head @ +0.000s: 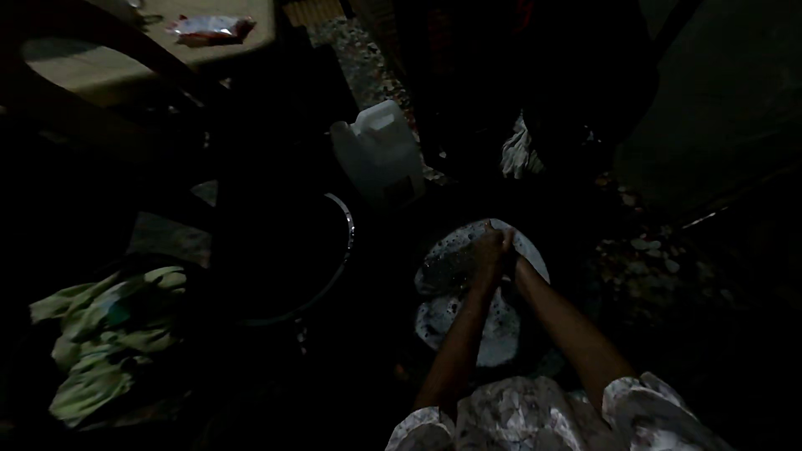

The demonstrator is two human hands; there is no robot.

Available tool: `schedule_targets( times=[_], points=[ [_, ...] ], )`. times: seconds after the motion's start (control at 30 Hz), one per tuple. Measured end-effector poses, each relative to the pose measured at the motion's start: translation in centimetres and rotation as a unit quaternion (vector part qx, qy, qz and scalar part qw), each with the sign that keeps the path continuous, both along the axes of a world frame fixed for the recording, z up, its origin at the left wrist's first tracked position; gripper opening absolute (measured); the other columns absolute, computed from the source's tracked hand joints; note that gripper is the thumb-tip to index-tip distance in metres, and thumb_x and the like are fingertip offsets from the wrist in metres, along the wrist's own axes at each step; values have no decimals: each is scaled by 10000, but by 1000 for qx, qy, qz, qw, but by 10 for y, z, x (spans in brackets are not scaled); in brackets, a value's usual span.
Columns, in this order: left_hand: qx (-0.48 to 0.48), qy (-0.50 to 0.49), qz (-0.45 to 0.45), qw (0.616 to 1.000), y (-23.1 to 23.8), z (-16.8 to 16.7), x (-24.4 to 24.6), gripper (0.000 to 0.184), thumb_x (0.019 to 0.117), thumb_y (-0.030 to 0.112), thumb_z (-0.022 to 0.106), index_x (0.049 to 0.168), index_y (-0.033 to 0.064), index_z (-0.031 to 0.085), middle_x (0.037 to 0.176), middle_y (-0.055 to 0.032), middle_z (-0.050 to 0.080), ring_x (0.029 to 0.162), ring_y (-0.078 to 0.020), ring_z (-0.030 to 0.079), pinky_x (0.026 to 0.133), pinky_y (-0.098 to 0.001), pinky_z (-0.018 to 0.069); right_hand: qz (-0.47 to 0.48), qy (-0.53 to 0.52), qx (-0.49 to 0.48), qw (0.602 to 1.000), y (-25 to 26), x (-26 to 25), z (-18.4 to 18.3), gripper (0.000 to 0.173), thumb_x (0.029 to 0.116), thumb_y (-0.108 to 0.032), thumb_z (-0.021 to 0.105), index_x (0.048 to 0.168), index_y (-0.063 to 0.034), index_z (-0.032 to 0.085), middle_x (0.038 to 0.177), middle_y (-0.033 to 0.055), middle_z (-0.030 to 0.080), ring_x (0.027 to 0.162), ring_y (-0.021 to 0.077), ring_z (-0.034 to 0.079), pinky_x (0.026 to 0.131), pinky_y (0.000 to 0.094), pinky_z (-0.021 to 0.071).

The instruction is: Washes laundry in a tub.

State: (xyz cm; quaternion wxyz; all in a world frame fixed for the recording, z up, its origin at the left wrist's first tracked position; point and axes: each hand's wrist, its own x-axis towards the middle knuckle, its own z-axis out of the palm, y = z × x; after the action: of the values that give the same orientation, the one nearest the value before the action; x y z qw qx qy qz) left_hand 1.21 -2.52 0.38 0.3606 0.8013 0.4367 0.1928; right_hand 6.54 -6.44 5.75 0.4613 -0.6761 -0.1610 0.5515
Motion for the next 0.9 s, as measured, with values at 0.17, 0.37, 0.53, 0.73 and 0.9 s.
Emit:
schedule_targets(
  times=[0.17, 0.37, 0.53, 0.73, 0.9],
  points=[
    [-70, -97, 105, 987, 36, -34, -25, 409, 1055, 306, 544, 974, -53, 722, 924, -197, 702, 919, -299, 667, 900, -494, 511, -119, 52, 5, 991, 19, -20, -59, 340, 1092, -265, 450, 1226, 9, 601, 1050, 152, 621, 890, 223, 606, 763, 398, 526],
    [5, -70, 41, 997, -7, -4, -6, 417, 1058, 289, 512, 944, -41, 739, 933, -185, 728, 919, -307, 709, 871, -493, 538, 41, -46, -11, 998, 3, -7, -22, 454, 1141, -189, 204, 1462, 36, 433, 1408, 191, 535, 1225, 195, 555, 1043, 324, 453],
    [-74, -107, 128, 983, 30, -20, -26, 398, 1060, 278, 539, 973, -66, 720, 940, -222, 702, 944, -318, 668, 919, -499, 508, -71, 103, 56, 991, 16, -6, -55, 344, 1101, -278, 397, 1201, -19, 600, 1000, 109, 633, 850, 173, 619, 741, 344, 532],
    [-272, -176, 143, 935, 67, -24, -49, 368, 1093, 251, 484, 1133, -76, 650, 983, -159, 653, 834, -146, 585, 793, -307, 506, -46, 271, 181, 944, 9, 5, -59, 372, 1110, -274, 314, 1091, -58, 616, 878, 62, 691, 797, 148, 692, 732, 330, 600],
    [-292, -254, 18, 922, 73, -25, -72, 200, 1032, 58, 557, 1160, -84, 615, 961, -80, 649, 791, -68, 608, 733, -238, 535, -78, 236, 158, 956, 9, 13, -59, 147, 1043, -103, 467, 1095, -32, 586, 839, 66, 671, 743, 145, 678, 688, 314, 593]
  ],
)
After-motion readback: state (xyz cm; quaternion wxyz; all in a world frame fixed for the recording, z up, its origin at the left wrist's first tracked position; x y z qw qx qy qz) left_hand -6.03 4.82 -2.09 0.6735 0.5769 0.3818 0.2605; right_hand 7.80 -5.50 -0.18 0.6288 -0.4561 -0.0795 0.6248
